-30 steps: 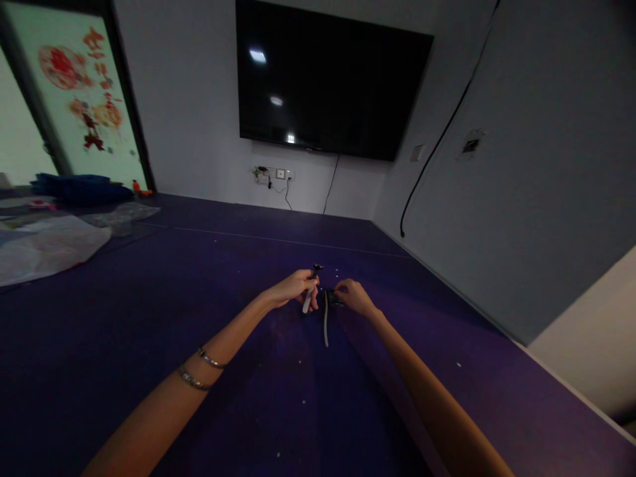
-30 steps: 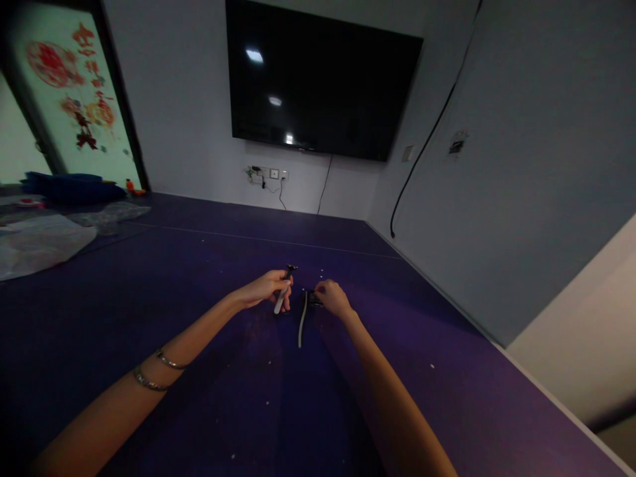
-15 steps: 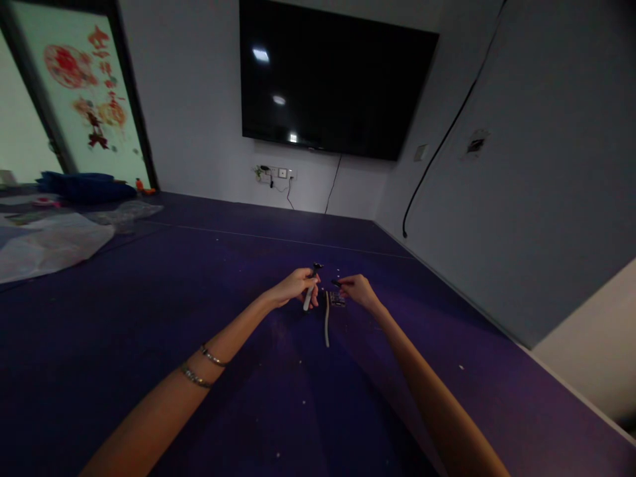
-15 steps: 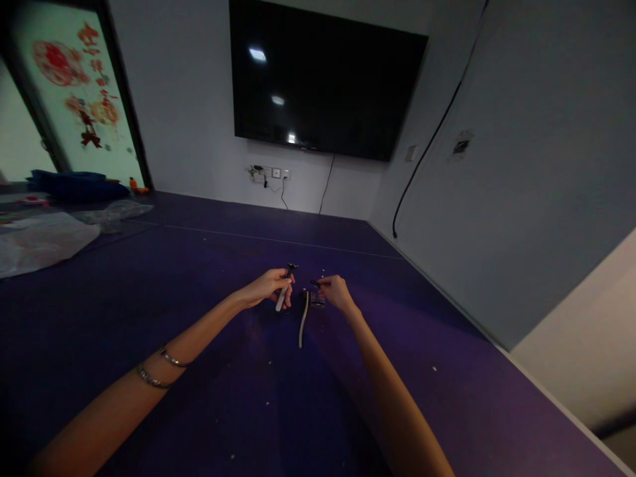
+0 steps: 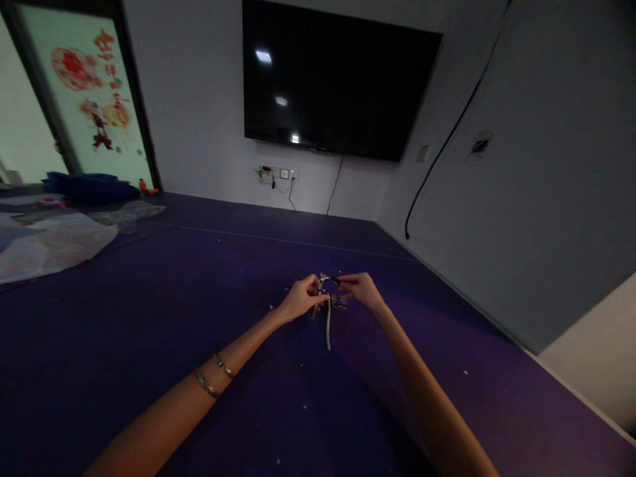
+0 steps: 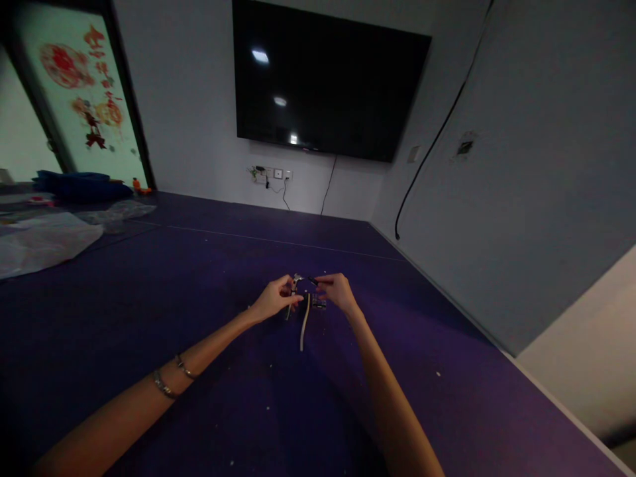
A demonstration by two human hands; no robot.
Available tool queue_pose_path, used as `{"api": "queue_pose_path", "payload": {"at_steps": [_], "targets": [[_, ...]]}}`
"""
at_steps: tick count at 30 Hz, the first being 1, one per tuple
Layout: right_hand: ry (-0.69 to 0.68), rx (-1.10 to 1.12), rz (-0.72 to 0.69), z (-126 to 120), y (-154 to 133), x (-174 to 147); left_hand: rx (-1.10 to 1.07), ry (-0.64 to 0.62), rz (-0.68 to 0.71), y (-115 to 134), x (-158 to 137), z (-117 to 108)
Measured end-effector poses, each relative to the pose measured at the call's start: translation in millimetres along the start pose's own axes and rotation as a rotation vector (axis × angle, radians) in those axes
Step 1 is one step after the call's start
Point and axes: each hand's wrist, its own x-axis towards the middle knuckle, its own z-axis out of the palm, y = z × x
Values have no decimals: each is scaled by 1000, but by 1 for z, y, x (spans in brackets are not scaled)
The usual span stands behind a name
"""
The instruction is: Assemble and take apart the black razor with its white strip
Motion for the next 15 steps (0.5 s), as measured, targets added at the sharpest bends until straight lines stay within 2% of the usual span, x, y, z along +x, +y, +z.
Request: {"api": "queue_pose_path", "payload": {"at_steps": [8,15], "targets": [[-46,-158,-187,8,-38,-15,372,41,150,-3,-8,6],[-93,-280,-256,10,-55,-24,412,56,196,-6,-9,6]]}}
